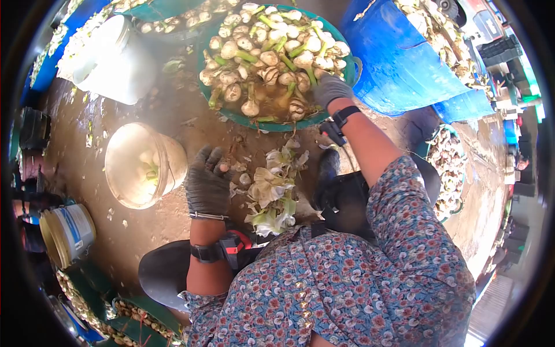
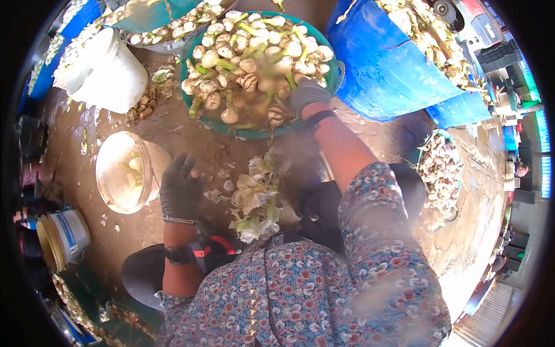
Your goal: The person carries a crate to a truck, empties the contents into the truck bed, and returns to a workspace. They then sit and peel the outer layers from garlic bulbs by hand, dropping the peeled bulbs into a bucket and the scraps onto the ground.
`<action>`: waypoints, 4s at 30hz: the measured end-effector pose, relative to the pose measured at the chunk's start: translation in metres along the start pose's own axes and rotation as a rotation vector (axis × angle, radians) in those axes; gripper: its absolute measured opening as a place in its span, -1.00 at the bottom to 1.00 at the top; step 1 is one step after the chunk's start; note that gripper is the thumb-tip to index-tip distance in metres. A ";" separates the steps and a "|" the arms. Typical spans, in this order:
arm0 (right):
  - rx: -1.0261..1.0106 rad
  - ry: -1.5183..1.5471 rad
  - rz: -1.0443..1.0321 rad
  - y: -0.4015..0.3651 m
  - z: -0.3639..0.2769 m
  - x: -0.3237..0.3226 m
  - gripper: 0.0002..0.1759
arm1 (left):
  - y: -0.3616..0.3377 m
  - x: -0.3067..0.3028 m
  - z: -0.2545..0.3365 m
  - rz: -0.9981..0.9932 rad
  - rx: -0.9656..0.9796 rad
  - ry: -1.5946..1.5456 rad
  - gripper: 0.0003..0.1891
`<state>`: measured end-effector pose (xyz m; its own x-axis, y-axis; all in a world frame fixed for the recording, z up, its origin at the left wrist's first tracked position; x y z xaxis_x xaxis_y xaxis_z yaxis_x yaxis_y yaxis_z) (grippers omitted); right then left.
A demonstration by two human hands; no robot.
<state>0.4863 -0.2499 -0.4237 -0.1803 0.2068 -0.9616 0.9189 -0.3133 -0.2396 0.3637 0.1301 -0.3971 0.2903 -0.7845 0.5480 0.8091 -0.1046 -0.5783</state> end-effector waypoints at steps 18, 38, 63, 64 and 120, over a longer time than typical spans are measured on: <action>-0.323 1.280 -0.257 -0.151 -0.142 -0.017 -0.50 | -0.006 0.038 -0.030 -0.214 0.142 0.251 -0.45; -0.836 0.446 0.383 -0.246 -0.176 -0.088 -0.86 | -0.051 0.032 -0.001 -0.217 0.531 0.457 -0.54; -1.241 0.357 0.334 -0.262 -0.184 -0.085 -0.80 | -0.040 0.025 -0.009 -0.500 0.667 0.586 -0.23; -1.192 0.446 0.257 -0.260 -0.182 -0.082 -0.82 | -0.029 0.022 -0.019 -0.484 0.756 0.600 -0.26; -1.130 0.437 0.375 -0.254 -0.159 -0.110 -0.71 | -0.068 0.028 0.002 -0.668 0.129 0.171 -0.23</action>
<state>0.3280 -0.0459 -0.2360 0.0879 0.6321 -0.7699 0.7135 0.4994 0.4915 0.3176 0.1162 -0.3411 -0.3663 -0.6639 0.6519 0.8434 -0.5329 -0.0688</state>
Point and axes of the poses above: each hand's wrist, its own y-axis towards the middle knuckle, its own x-axis out of the palm, z = x × y, the point moved 6 cm from there along y, towards the middle knuckle, and after that the axes turned 8 degrees about y, right-handed, at the moved point
